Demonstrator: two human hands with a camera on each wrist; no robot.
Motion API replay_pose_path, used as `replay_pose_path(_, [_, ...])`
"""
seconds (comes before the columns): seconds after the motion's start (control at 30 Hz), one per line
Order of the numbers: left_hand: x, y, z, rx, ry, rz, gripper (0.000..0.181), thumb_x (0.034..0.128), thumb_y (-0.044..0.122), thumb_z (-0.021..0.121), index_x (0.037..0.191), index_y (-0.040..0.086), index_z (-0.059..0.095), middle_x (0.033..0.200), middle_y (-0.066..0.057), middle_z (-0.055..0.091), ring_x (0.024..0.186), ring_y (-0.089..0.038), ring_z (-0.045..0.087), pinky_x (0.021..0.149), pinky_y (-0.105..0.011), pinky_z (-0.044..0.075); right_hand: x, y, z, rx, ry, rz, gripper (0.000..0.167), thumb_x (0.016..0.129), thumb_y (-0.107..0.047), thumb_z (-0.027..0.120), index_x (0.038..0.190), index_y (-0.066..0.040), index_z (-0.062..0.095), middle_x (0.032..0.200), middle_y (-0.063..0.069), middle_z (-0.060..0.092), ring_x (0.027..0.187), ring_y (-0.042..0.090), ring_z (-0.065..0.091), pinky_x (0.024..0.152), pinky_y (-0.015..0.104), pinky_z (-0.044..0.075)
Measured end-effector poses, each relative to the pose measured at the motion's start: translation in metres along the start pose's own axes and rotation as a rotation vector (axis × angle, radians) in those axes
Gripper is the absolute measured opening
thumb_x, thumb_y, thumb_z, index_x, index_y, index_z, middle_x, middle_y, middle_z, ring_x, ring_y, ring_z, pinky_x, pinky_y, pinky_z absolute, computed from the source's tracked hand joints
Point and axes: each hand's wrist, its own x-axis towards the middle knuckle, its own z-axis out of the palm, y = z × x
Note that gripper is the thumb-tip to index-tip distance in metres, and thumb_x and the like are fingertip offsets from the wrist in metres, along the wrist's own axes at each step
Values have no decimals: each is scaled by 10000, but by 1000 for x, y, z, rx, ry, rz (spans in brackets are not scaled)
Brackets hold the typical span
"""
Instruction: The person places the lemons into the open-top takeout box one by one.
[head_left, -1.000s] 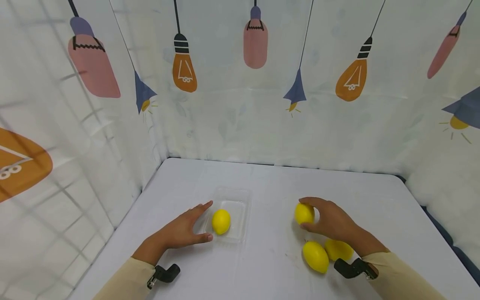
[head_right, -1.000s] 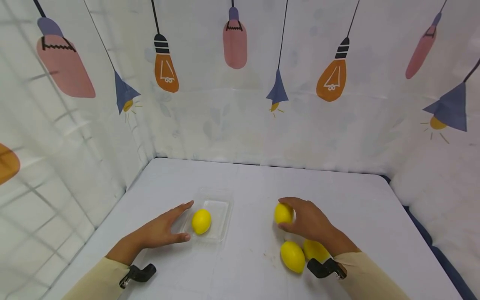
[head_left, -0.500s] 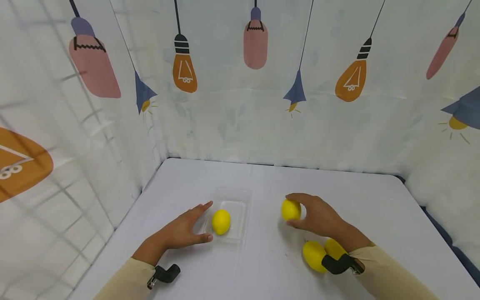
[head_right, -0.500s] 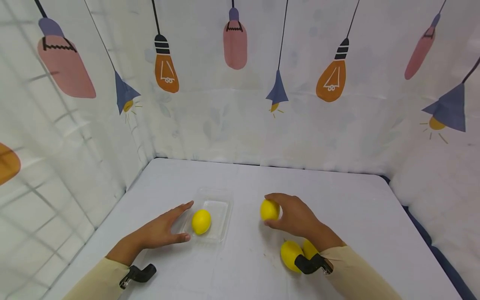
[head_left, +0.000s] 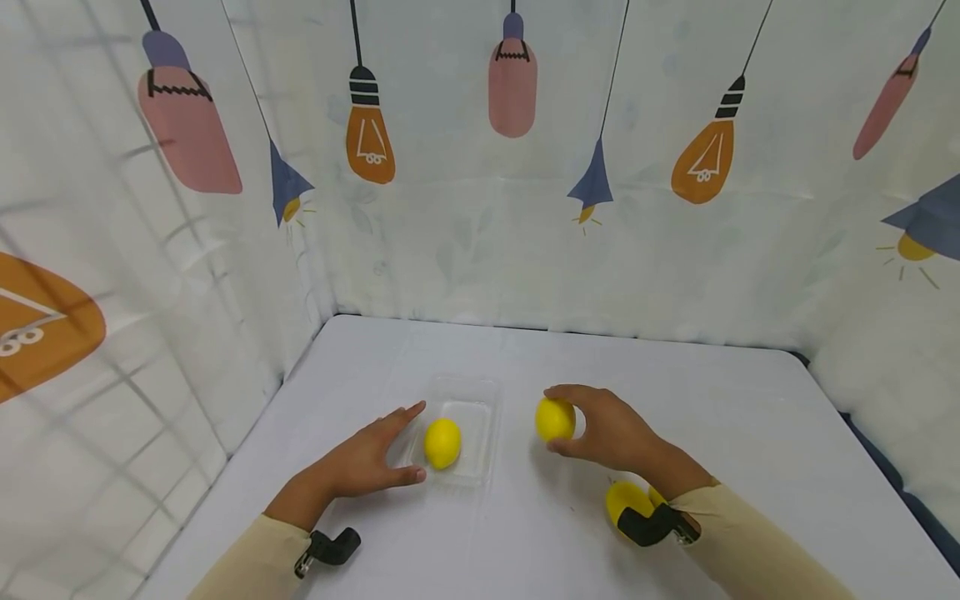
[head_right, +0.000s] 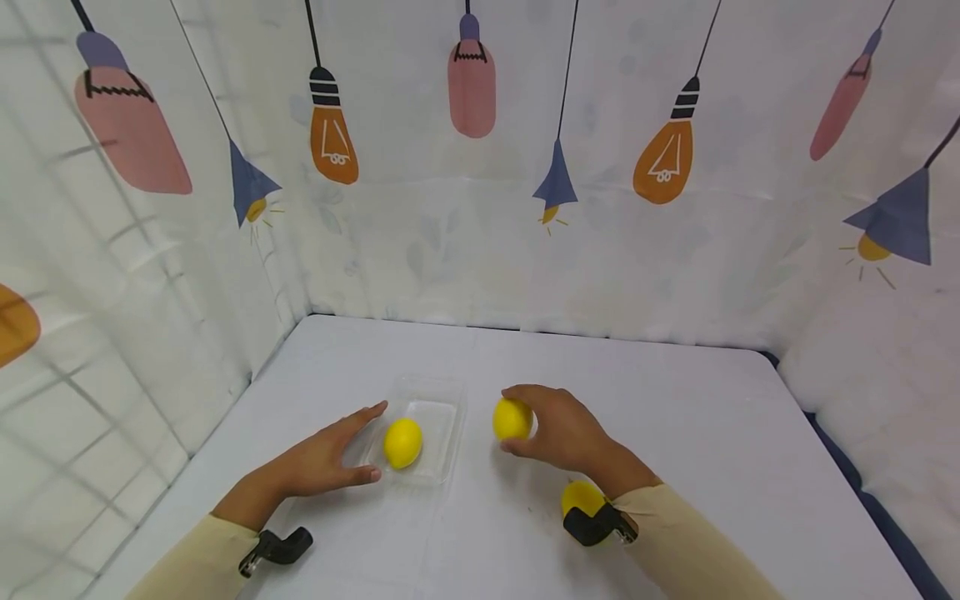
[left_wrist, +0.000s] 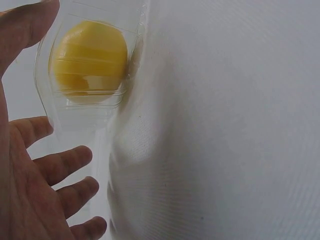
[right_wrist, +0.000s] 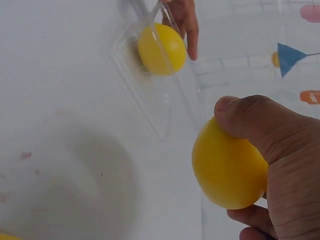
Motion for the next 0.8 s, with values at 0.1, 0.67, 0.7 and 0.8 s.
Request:
replay_pose_path(0.1, [1,0,0,3,-2,-4,1027,835,644,755,1646,271,248,1653,-118,296,1501,-411,268,1164,-661,237,3,-4,2,4,6,-19,715,789,-372,902,1417,-176,622,1420,-26,609,1295,238,566,1074,477,465])
replay_pose_path(0.67, [-2,1,-1,-3,2,7,1015,846,623,756,1646,254,251,1644,-154,305,1493,-430,276,1153,-669,251,18,-26,19,10,1,-68,702,789,-374,902,1408,-187,630,1409,-43,617,1283,209,573,1076,439,467])
replay_pose_path(0.7, [-2,1,-1,-3,4,6,1017,843,626,757,1646,256,253,1645,-148,304,1494,-427,274,1155,-668,248,19,-27,19,6,-2,-74,701,791,-378,900,1409,-188,629,1408,-44,617,1283,204,573,1077,432,465])
replay_pose_path(0.8, [-2,1,0,0,4,-3,1017,839,628,758,1645,271,252,1651,-124,298,1502,-406,267,1164,-653,245,22,-30,22,-3,-7,-105,695,799,-384,892,1410,-187,627,1403,-43,620,1274,194,577,1077,416,464])
